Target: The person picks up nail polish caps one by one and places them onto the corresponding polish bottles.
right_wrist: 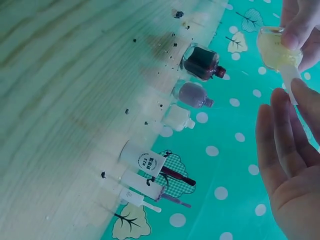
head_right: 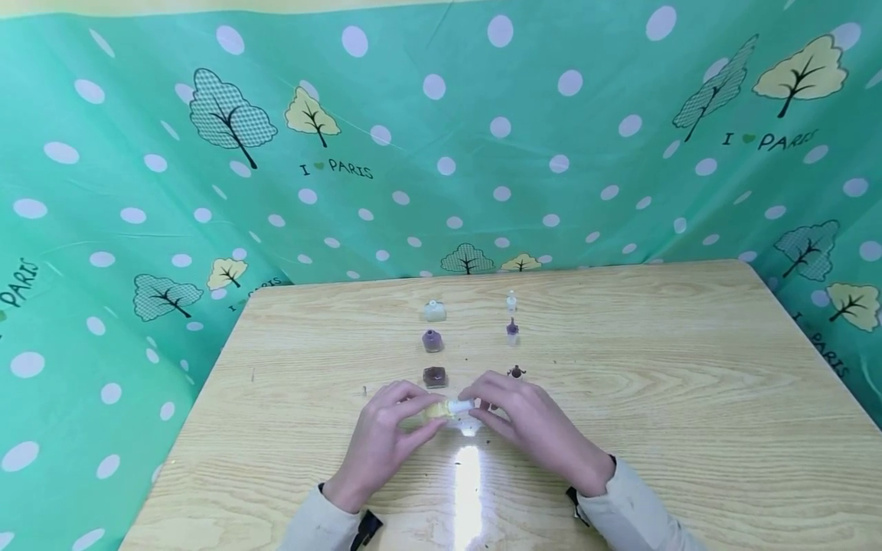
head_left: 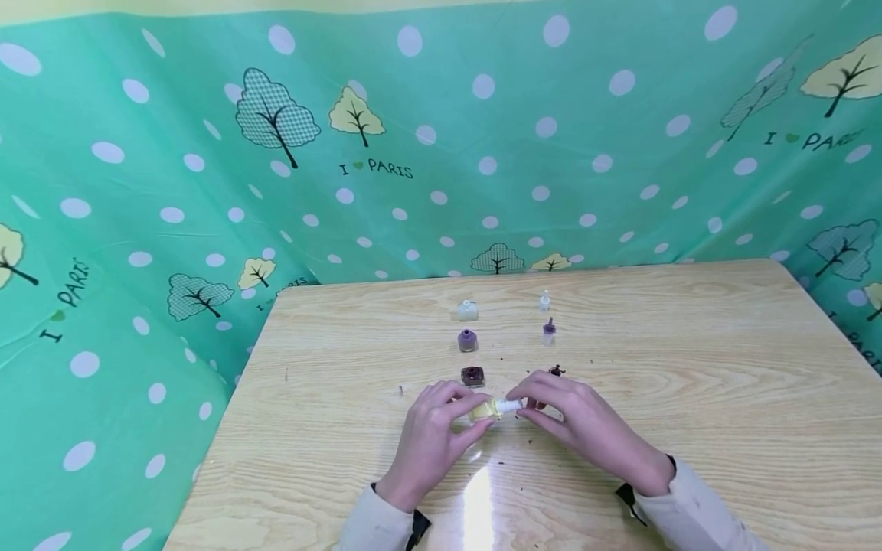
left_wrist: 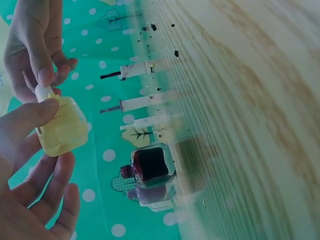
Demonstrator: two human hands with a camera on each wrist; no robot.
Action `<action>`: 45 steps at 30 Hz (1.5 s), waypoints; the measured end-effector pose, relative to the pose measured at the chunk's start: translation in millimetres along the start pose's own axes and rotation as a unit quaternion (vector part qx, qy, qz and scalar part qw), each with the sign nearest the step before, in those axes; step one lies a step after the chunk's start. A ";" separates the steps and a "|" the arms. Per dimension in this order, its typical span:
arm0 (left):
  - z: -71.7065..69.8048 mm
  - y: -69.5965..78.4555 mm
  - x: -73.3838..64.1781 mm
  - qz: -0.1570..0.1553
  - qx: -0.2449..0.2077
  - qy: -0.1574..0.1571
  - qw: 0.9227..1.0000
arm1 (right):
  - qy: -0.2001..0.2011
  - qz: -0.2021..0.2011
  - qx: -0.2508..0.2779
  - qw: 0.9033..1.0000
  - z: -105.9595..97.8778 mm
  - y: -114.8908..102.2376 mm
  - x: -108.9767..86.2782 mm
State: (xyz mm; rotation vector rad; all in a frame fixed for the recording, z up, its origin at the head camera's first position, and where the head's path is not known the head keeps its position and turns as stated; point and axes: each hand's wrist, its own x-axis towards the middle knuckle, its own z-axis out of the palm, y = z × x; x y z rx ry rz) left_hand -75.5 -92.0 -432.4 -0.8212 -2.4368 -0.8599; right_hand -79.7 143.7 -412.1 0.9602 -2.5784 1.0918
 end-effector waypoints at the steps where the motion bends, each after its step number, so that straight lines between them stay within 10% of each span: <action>1: 0.0 0.2 -0.1 0.000 -0.001 -0.001 1.000 | 0.001 -0.004 -0.002 1.000 0.0 0.2 0.0; 26: -2.0 5.5 2.4 0.001 -0.003 -0.007 1.000 | 0.010 0.054 -0.037 0.998 5.7 -2.0 1.6; 45: -1.7 4.4 0.3 0.001 -0.005 -0.001 1.000 | 0.009 -0.009 -0.032 0.999 3.3 -2.7 0.0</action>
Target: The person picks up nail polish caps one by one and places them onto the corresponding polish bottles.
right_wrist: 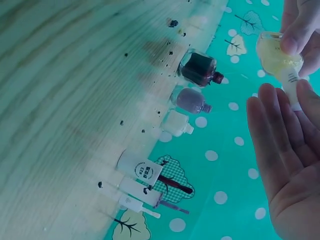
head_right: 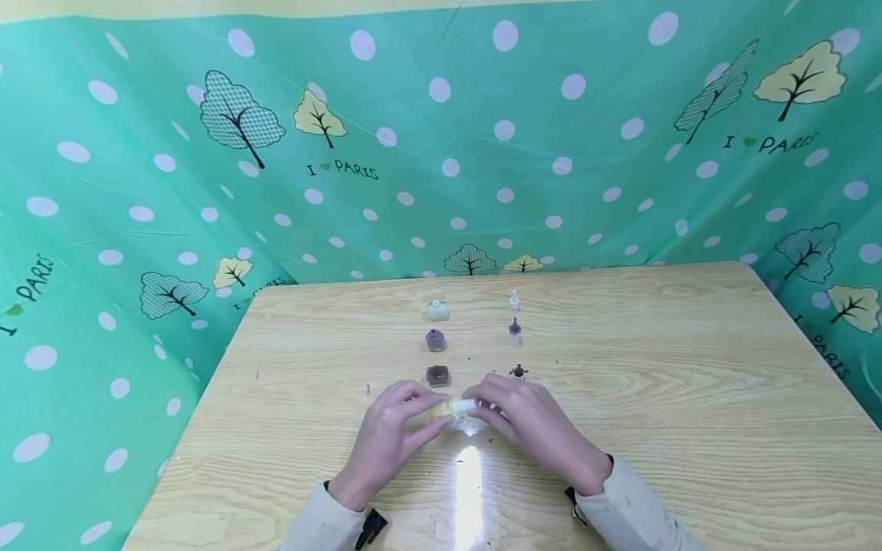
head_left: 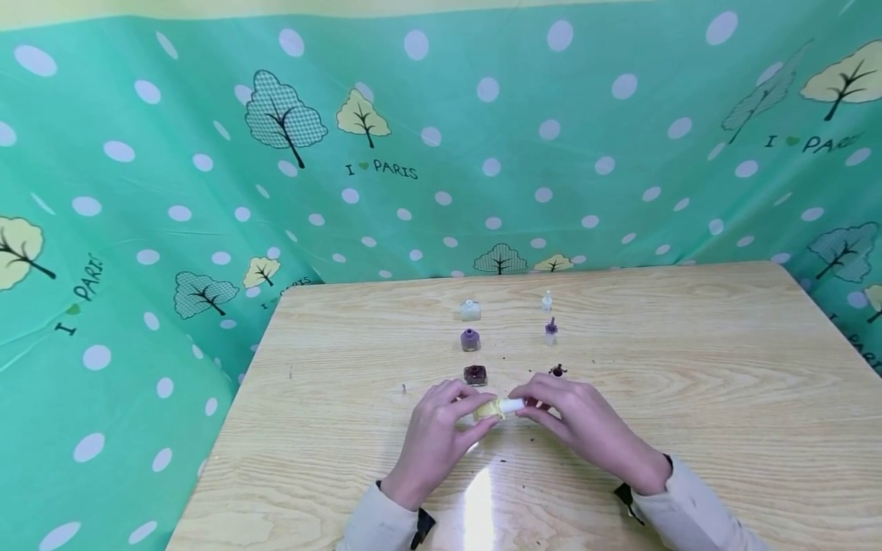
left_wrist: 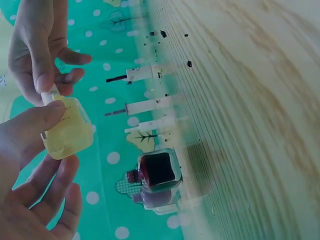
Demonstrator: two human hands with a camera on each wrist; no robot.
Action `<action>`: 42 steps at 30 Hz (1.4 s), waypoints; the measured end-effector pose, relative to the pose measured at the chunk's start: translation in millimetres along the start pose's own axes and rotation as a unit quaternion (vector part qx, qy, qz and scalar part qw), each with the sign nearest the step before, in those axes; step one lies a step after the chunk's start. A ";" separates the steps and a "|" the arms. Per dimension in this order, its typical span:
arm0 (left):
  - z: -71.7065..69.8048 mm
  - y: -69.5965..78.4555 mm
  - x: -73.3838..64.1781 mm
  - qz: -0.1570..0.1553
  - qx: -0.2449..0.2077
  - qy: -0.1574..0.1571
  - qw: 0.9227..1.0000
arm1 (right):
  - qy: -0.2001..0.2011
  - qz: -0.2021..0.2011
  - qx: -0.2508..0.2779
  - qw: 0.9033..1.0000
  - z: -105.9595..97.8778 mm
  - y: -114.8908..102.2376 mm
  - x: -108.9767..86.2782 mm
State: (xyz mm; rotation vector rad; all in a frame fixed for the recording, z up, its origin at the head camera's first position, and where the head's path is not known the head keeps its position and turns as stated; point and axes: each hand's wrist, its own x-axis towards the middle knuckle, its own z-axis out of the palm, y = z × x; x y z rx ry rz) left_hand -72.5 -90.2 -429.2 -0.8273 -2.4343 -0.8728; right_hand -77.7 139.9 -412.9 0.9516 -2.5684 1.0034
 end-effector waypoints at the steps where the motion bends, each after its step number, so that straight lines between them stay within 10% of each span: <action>1: 0.4 0.2 0.1 0.001 0.001 0.001 1.000 | 0.002 0.005 -0.001 1.000 0.5 -0.2 -0.3; 19: 0.6 8.2 3.4 0.024 0.015 0.007 1.000 | -0.016 0.113 -0.001 0.993 5.4 -4.1 1.7; 31: -1.6 3.2 2.7 0.013 0.009 0.009 1.000 | 0.000 0.003 0.027 1.000 -1.9 -0.5 0.1; 42: -0.5 3.6 1.6 0.019 0.015 0.023 0.999 | 0.019 0.023 -0.009 1.000 3.7 -3.7 -0.2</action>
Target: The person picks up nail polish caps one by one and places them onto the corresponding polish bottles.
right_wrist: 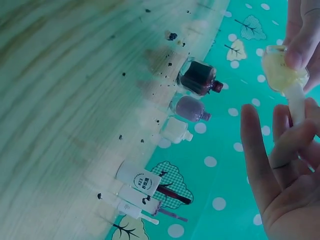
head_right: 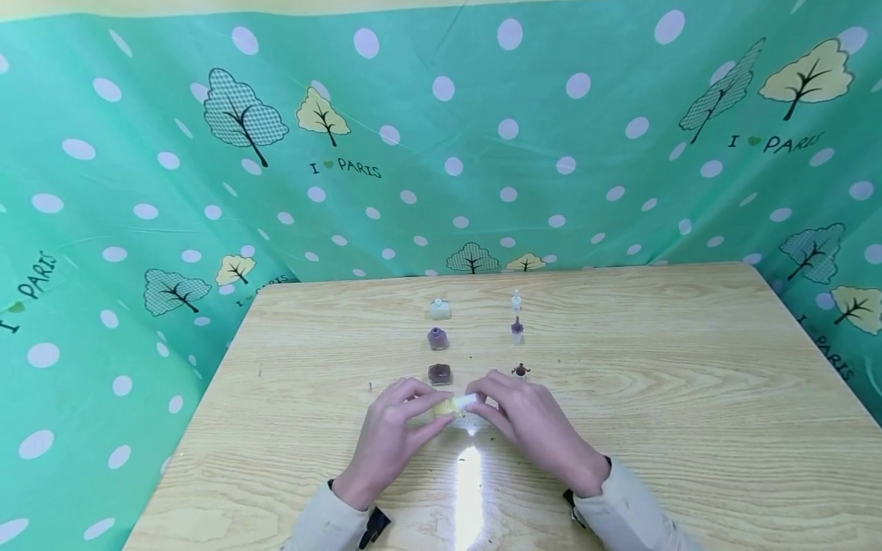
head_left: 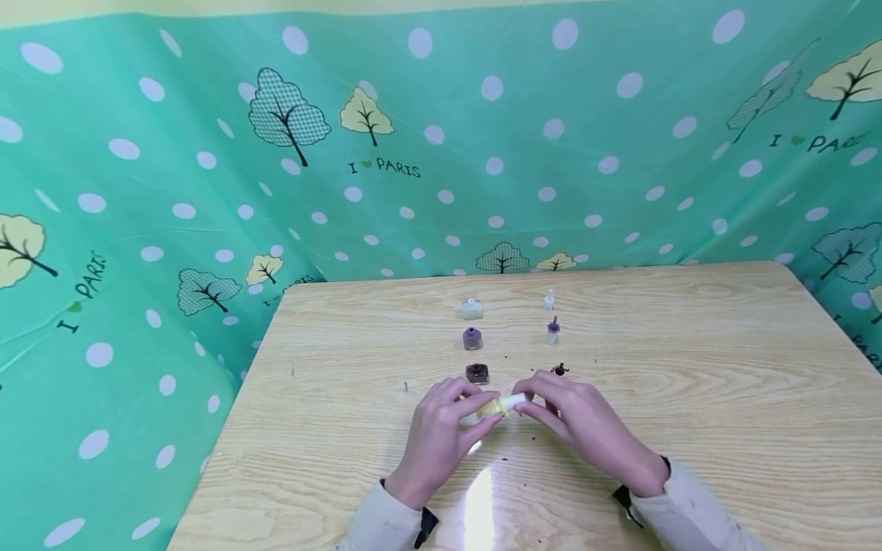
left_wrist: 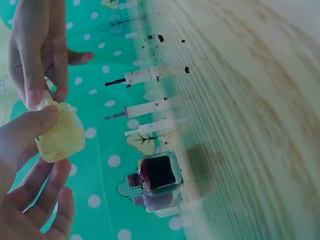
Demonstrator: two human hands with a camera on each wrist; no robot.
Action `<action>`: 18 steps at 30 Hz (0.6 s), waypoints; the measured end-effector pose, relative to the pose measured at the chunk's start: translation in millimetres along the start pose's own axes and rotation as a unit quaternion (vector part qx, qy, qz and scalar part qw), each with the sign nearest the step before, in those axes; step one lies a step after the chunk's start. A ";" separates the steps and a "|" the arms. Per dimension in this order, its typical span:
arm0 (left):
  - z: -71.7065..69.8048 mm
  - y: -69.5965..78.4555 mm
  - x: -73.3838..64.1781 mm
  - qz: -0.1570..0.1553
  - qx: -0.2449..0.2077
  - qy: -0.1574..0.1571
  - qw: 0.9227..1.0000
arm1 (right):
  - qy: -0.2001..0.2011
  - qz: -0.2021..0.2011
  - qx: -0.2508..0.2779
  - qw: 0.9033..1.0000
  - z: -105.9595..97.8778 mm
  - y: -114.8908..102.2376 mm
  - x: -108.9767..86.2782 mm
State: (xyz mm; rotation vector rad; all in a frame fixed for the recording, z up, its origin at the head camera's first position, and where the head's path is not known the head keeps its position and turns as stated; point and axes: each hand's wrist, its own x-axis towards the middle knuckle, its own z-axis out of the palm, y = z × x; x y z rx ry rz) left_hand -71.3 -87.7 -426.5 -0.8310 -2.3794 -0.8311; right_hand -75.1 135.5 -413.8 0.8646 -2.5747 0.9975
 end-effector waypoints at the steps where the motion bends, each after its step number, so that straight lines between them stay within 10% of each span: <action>1: 0.2 0.1 -0.2 0.002 0.002 0.000 1.000 | 0.001 0.003 -0.003 1.000 1.0 -0.3 -0.2; 18: 3.2 1.4 -3.0 0.017 0.019 0.011 1.000 | -0.010 0.070 -0.004 0.997 7.1 -1.2 -0.7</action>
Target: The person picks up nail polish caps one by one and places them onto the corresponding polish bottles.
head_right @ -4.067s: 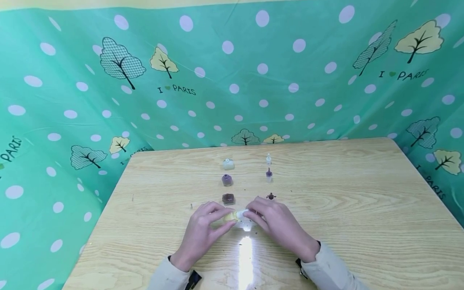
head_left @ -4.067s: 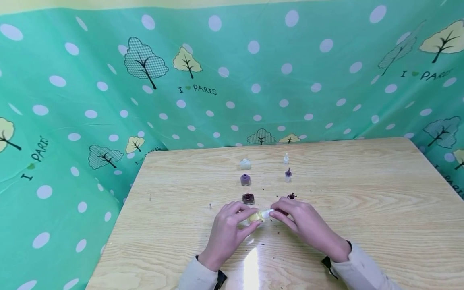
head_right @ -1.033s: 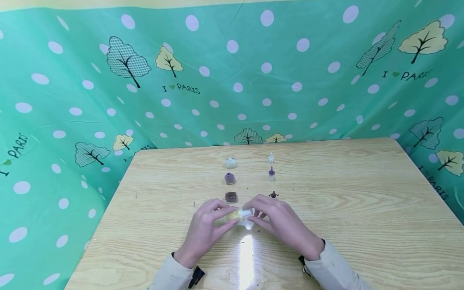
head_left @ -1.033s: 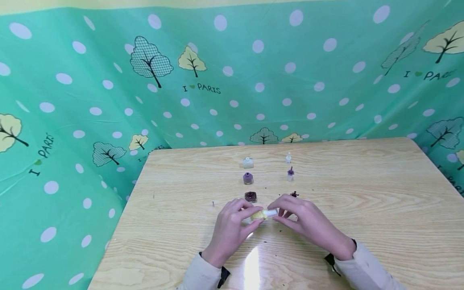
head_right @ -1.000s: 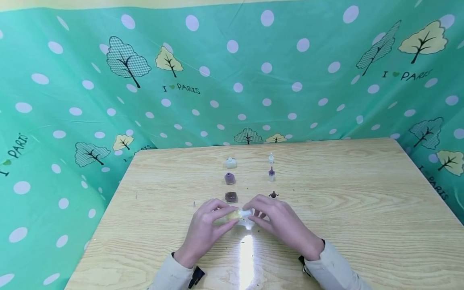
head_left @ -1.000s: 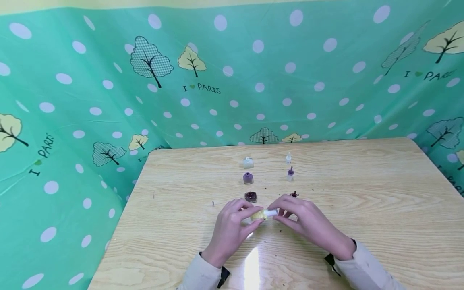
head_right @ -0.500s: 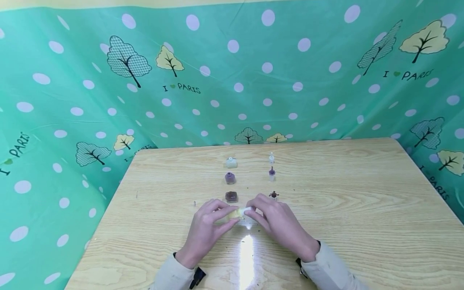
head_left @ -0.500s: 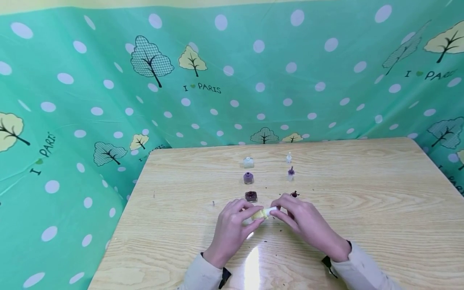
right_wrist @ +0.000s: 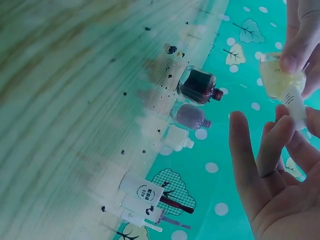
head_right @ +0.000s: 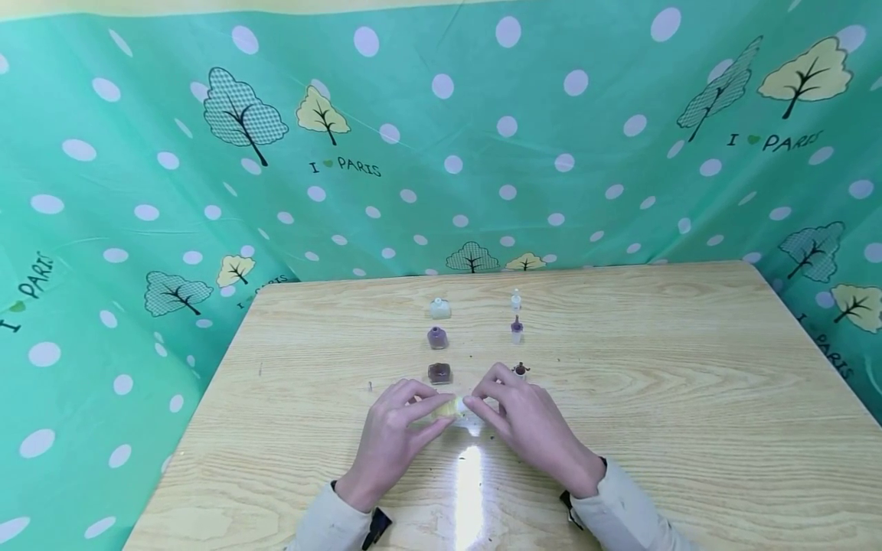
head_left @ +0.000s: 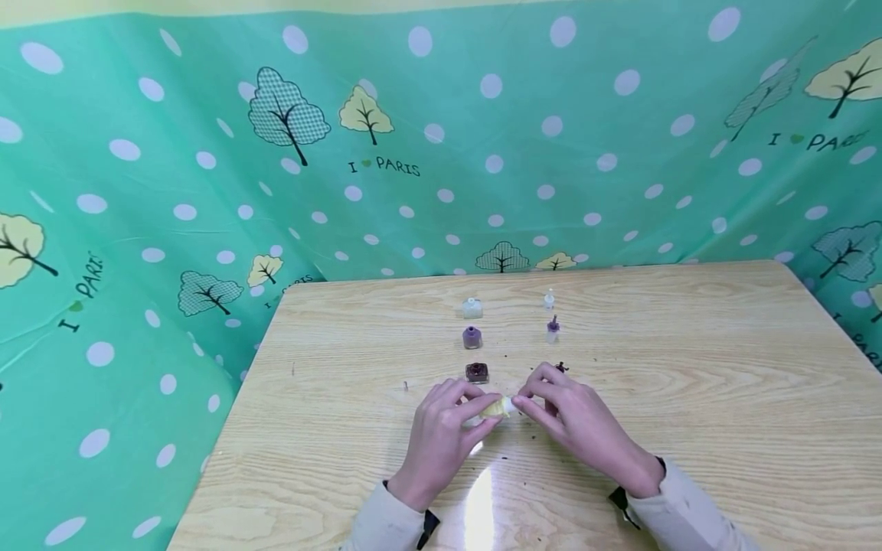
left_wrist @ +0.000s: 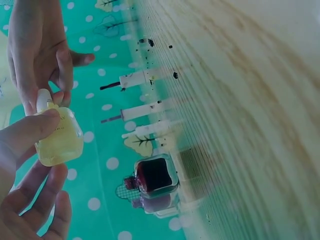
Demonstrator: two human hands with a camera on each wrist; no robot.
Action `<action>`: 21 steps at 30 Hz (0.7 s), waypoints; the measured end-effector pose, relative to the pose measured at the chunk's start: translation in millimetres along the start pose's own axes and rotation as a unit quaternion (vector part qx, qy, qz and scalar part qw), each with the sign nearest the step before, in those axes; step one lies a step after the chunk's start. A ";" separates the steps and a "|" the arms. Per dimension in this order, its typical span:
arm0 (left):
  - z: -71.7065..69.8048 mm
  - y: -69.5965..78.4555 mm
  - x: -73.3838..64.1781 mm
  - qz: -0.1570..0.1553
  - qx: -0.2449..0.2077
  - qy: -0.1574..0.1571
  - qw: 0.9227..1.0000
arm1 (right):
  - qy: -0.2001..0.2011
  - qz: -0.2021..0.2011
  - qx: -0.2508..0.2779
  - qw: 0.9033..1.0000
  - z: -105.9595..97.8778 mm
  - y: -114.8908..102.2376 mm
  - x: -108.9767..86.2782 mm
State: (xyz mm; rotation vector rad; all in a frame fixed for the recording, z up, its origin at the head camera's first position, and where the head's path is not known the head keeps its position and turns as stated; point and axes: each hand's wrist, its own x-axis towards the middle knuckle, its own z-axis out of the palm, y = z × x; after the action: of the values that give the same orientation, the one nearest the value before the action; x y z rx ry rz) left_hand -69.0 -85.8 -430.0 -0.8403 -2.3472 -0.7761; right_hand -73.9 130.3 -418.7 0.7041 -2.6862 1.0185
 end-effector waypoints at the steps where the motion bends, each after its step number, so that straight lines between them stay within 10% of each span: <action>1: 0.1 0.0 0.1 0.000 -0.001 -0.001 1.000 | 0.000 0.000 0.000 1.000 0.0 0.3 -0.1; 21: 0.1 1.9 0.5 -0.028 -0.004 -0.020 0.999 | -0.019 0.033 0.042 0.998 -1.0 0.9 -1.4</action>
State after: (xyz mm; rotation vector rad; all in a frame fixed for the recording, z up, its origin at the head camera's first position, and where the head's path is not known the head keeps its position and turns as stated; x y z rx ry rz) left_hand -68.1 -84.4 -429.1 -0.8047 -2.4134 -0.7986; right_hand -73.1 132.0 -418.9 0.6594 -2.7292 1.1512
